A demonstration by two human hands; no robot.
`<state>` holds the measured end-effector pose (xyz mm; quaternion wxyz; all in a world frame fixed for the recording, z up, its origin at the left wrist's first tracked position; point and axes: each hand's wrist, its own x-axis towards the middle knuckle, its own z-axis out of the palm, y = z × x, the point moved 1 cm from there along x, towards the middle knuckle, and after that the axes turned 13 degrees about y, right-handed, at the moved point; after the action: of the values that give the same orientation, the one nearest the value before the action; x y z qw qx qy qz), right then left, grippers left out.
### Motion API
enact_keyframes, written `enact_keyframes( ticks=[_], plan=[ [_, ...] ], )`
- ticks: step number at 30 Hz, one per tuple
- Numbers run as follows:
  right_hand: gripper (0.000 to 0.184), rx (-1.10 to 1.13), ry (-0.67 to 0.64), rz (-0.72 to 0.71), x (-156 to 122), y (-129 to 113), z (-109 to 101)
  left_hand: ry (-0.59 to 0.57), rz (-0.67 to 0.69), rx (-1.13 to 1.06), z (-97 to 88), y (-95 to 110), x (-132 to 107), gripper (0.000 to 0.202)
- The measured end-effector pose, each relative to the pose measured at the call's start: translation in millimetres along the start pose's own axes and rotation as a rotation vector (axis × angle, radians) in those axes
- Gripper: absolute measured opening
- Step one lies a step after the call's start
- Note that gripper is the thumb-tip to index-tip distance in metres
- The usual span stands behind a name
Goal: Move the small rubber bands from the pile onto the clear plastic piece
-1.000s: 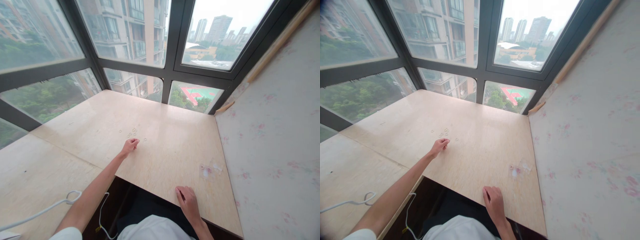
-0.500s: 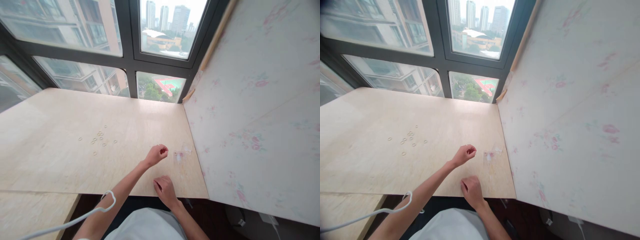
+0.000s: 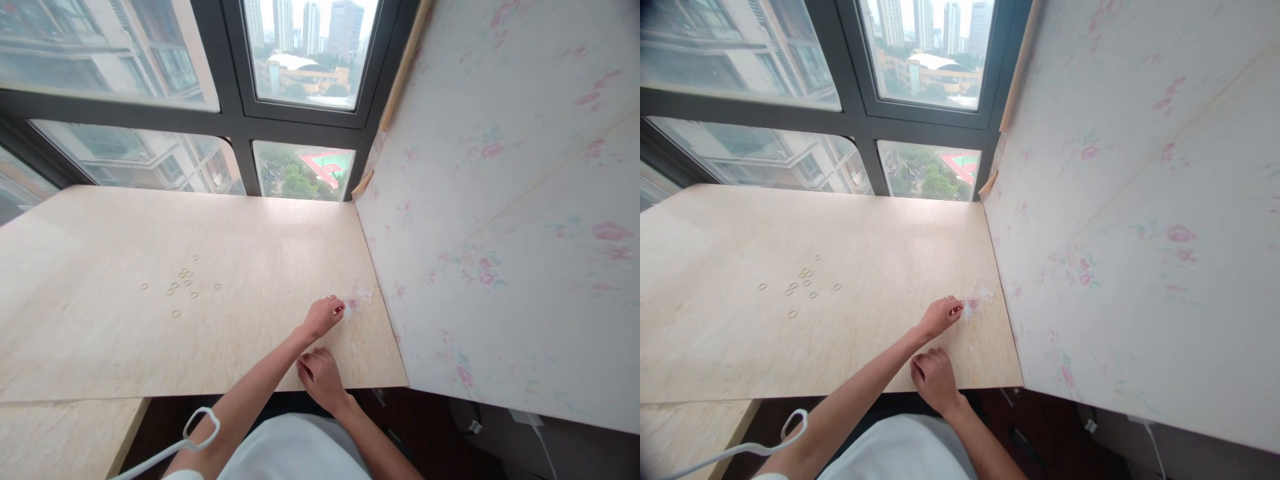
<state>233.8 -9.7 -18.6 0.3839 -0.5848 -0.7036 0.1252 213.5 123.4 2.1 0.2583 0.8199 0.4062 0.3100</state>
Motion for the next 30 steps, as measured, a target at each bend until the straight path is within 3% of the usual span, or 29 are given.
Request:
enact_keyframes(
  ticks=[7, 15, 20, 24, 27, 30],
  plan=[
    [0.023, 0.080, -0.005, 0.053, -1.9, -2.2, -4.6, 0.106, -0.029, -0.128, -11.4, -9.0, -7.3, 0.013],
    [0.029, 0.233, -0.042, 0.187, 14.2, -8.2, -13.7, 0.427, -0.225, -0.191, -50.7, -40.8, -46.6, 0.014],
    [0.030, 0.392, -0.055, 0.222, 51.6, -21.9, -14.8, 0.567, -0.309, -0.149, -71.1, -60.8, -81.2, 0.013],
    [0.028, 0.422, -0.054, 0.135, 88.3, -38.4, -9.6, 0.635, -0.363, -0.180, -78.6, -67.2, -96.1, 0.013],
    [0.029, 0.381, -0.095, 0.073, 117.1, -45.4, 8.2, 0.663, -0.385, -0.188, -80.7, -68.8, -104.1, 0.016],
    [0.026, 0.321, -0.166, 0.031, 149.5, -50.5, 40.8, 0.674, -0.394, -0.198, -82.3, -69.9, -112.7, 0.016]
  ],
)
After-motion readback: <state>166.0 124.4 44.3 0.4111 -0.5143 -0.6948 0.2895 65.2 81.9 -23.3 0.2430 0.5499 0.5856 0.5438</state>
